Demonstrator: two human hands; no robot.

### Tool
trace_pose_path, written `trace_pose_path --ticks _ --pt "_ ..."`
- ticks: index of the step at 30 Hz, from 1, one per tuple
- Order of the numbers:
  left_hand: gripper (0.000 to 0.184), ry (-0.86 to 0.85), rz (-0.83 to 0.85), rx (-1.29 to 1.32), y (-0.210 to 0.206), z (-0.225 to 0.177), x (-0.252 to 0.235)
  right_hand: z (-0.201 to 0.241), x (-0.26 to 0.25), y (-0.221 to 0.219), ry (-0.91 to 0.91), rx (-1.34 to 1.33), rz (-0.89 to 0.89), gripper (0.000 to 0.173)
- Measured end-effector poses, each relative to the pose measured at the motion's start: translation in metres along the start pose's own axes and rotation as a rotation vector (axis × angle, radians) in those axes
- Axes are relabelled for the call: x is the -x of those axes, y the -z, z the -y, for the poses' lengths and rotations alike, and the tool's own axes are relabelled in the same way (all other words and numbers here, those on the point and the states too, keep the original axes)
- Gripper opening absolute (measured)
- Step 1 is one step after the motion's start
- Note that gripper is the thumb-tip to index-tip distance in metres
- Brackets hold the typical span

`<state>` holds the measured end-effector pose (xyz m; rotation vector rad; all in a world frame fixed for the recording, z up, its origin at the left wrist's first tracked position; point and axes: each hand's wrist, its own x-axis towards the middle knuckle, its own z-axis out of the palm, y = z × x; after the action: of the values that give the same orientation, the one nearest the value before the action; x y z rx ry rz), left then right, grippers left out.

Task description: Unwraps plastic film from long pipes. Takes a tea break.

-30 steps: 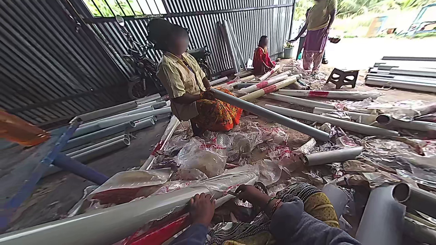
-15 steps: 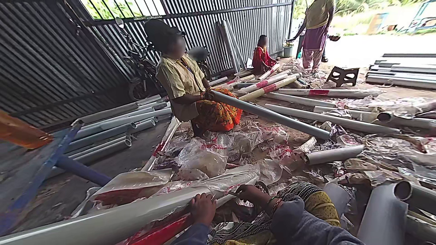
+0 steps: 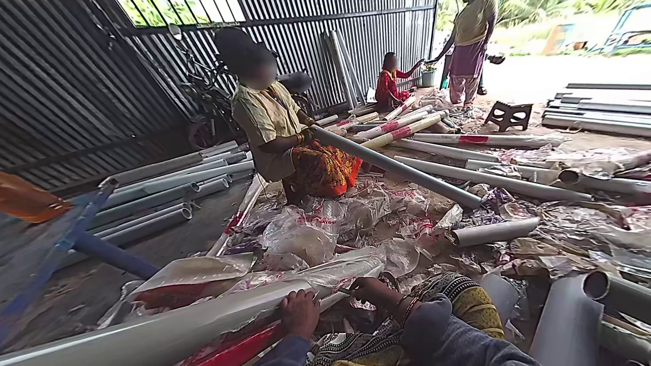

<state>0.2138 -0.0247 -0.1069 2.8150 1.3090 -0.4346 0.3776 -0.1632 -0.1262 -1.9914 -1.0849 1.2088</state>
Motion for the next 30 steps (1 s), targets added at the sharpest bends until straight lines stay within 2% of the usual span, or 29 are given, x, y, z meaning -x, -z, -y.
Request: trace_pose_path --ticks 30 --pt "0.043 0.004 0.020 0.001 0.0023 0.0003 0.0009 0.0009 0.0009 -0.0009 0.009 0.006 0.001 0.037"
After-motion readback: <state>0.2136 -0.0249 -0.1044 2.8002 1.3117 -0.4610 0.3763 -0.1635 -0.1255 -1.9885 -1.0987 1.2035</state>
